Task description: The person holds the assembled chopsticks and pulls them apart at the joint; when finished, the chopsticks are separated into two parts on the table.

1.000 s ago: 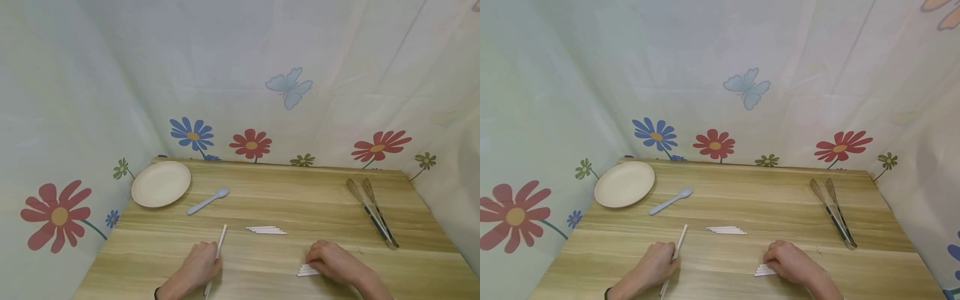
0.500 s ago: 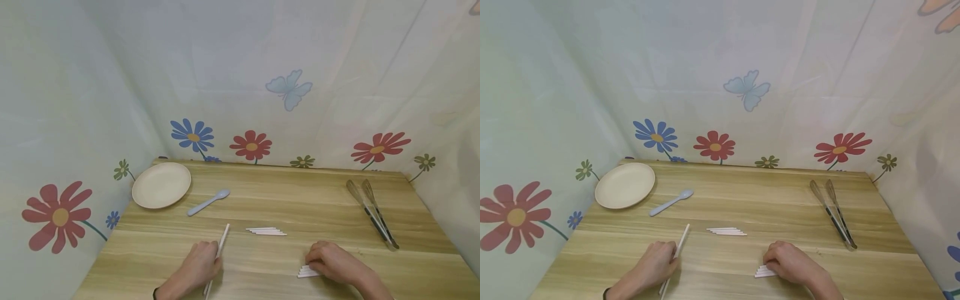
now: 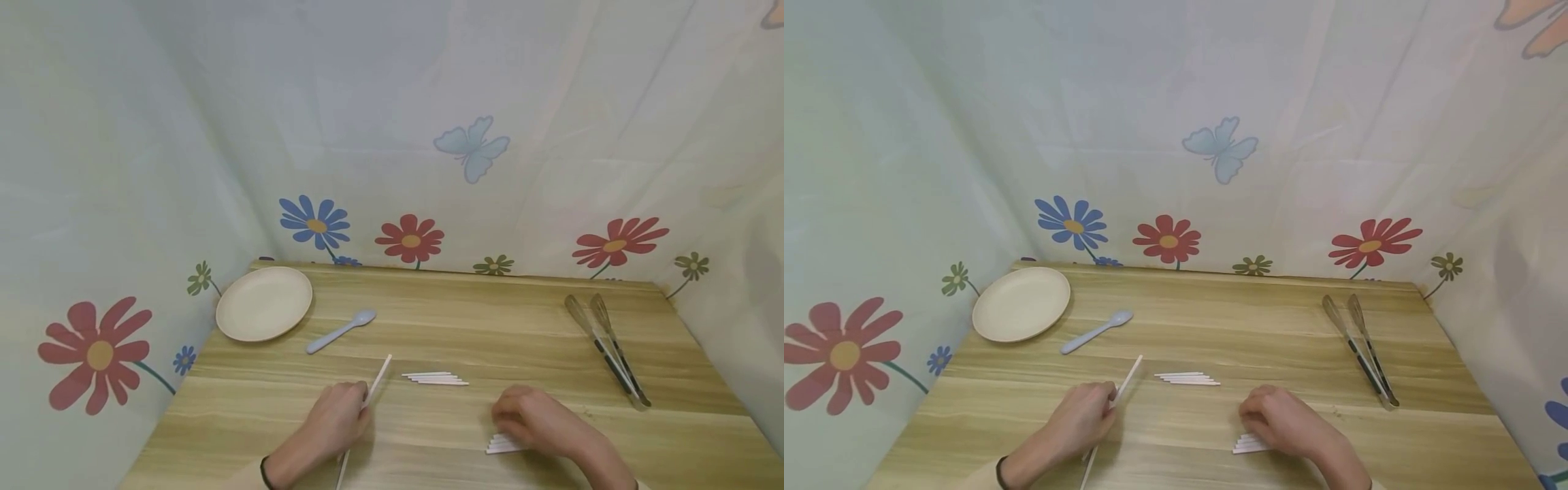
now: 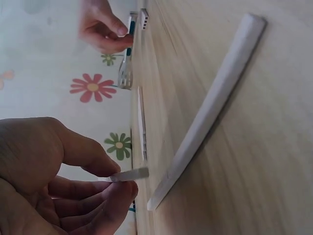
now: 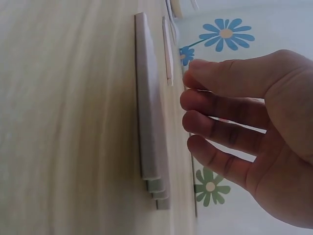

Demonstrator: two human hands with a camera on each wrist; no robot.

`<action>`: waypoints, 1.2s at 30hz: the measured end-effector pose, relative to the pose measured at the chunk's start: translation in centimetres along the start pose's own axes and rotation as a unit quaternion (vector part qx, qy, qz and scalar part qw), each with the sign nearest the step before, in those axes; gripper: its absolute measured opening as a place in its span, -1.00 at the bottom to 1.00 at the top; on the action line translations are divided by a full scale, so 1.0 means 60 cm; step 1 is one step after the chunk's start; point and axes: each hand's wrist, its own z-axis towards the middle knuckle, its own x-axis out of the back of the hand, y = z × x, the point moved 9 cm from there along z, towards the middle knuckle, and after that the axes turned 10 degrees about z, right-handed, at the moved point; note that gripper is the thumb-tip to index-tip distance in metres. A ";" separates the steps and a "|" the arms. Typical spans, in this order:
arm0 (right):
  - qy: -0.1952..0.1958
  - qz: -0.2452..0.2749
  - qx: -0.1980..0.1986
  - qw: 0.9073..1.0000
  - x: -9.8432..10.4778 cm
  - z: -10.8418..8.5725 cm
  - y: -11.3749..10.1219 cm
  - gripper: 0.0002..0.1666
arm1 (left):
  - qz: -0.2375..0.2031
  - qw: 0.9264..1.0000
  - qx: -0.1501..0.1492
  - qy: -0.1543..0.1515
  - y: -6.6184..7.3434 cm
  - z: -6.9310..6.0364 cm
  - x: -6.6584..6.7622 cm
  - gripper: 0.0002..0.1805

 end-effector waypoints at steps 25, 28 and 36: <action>0.078 -0.031 -0.009 0.996 0.031 0.041 -0.008 -0.74 | 0.033 0.998 -0.019 0.054 0.039 0.044 0.016 -0.95; 0.093 -0.037 0.005 0.995 0.034 0.048 -0.014 -0.71 | 0.049 0.996 -0.026 0.065 0.044 0.050 0.018 -0.95; 0.129 -0.055 0.016 0.990 0.039 0.069 -0.022 -0.64 | 0.050 0.991 -0.042 0.114 0.058 0.060 0.029 -0.94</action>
